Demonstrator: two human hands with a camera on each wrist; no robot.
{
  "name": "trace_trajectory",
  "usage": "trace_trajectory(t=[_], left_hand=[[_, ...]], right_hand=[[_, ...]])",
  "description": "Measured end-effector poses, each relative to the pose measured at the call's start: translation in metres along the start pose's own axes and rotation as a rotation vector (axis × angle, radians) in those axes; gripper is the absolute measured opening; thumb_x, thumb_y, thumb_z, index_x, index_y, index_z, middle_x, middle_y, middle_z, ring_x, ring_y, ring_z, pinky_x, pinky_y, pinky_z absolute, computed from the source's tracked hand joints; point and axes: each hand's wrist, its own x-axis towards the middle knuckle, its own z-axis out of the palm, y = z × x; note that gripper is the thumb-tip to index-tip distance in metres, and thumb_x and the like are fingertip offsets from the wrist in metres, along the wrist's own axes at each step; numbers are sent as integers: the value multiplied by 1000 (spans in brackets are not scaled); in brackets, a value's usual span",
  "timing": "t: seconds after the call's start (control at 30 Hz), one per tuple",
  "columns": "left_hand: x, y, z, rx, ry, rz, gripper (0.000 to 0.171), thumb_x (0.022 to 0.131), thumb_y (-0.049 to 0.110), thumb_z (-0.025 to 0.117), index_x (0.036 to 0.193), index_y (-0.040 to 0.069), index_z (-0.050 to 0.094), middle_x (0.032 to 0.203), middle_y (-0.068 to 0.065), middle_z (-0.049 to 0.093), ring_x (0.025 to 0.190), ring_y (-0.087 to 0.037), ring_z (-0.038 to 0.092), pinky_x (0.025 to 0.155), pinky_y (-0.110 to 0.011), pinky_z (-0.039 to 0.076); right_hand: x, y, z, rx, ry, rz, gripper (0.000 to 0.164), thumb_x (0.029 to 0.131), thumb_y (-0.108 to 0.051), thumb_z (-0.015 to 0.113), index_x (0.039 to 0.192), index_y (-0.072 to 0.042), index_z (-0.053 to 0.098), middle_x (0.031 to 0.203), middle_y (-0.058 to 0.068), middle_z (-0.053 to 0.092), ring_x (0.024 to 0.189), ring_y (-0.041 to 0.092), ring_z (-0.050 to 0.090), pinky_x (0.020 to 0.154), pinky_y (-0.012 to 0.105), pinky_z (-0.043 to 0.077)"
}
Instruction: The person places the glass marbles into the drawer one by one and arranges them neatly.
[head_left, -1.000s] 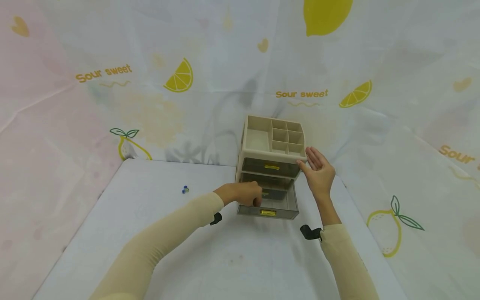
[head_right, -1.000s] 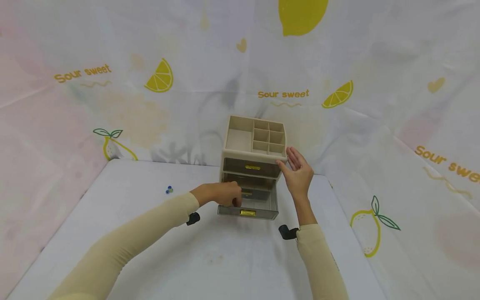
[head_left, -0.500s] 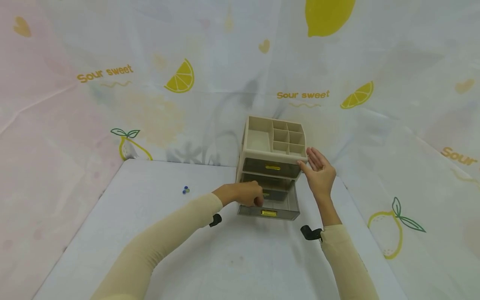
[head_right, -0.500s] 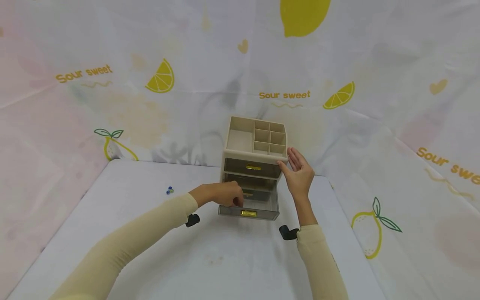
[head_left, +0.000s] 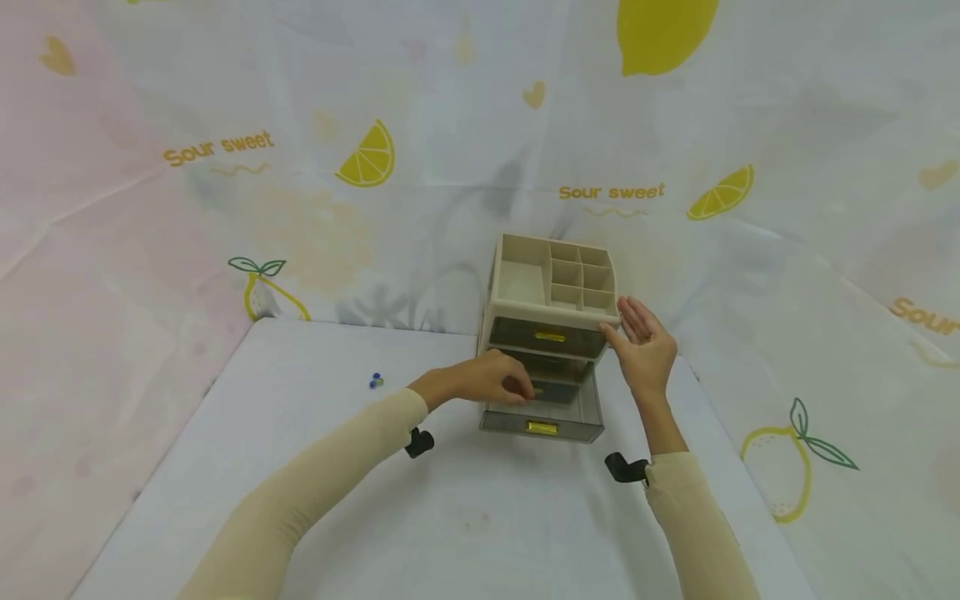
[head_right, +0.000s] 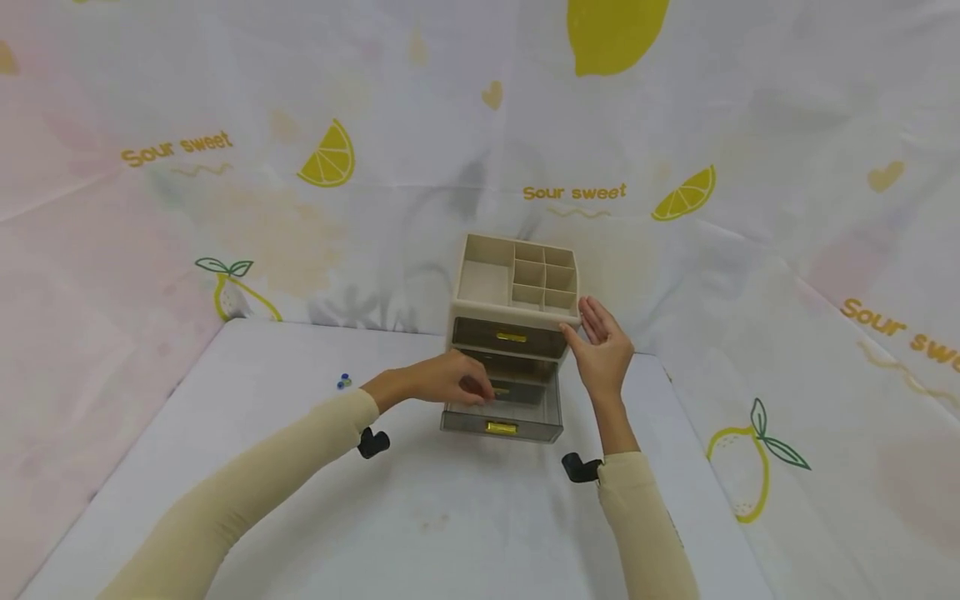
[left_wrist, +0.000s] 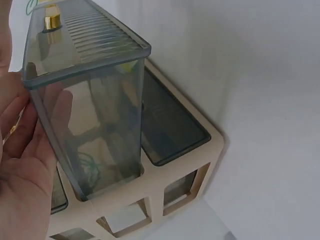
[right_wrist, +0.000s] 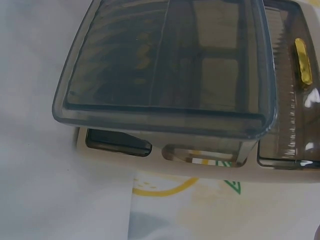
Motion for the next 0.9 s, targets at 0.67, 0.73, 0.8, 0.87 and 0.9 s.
trace_trajectory(t=[0.67, 0.73, 0.8, 0.87, 0.9], left_hand=[[-82, -54, -23, -213, 396, -133, 14, 89, 7, 69, 103, 6, 70, 103, -4, 69, 95, -15, 65, 84, -27, 54], [-94, -65, -24, -208, 409, -179, 14, 89, 6, 69, 103, 7, 70, 104, -6, 69, 96, -16, 65, 85, -28, 54], [-107, -76, -25, -201, 421, -229, 15, 88, 4, 68, 103, 7, 70, 106, -10, 68, 96, -18, 65, 84, -29, 55], [-120, -87, -25, -178, 431, -278, 16, 87, 2, 69, 103, 7, 69, 106, -13, 68, 96, -18, 65, 82, -29, 55], [-126, -90, -25, -162, 432, -297, 17, 87, 1, 69, 103, 6, 69, 106, -14, 68, 95, -19, 65, 82, -30, 56]], right_hand=[[-2, 0, 0, -6, -3, -10, 58, 74, 14, 77, 127, 14, 54, 124, 30, 58, 118, 40, 55, 96, 33, 47], [-2, 0, 0, -5, -1, -10, 58, 74, 14, 77, 127, 14, 54, 124, 29, 58, 118, 40, 56, 96, 33, 47], [-2, -1, 0, -5, 1, -10, 57, 74, 14, 77, 127, 14, 54, 124, 29, 59, 118, 39, 56, 97, 34, 46], [-2, -1, 0, -8, 2, -12, 57, 74, 14, 77, 127, 14, 54, 124, 28, 59, 118, 38, 56, 97, 34, 46], [-1, -2, 0, -8, 3, -13, 57, 74, 14, 77, 127, 14, 55, 124, 28, 59, 118, 38, 56, 97, 34, 46]])
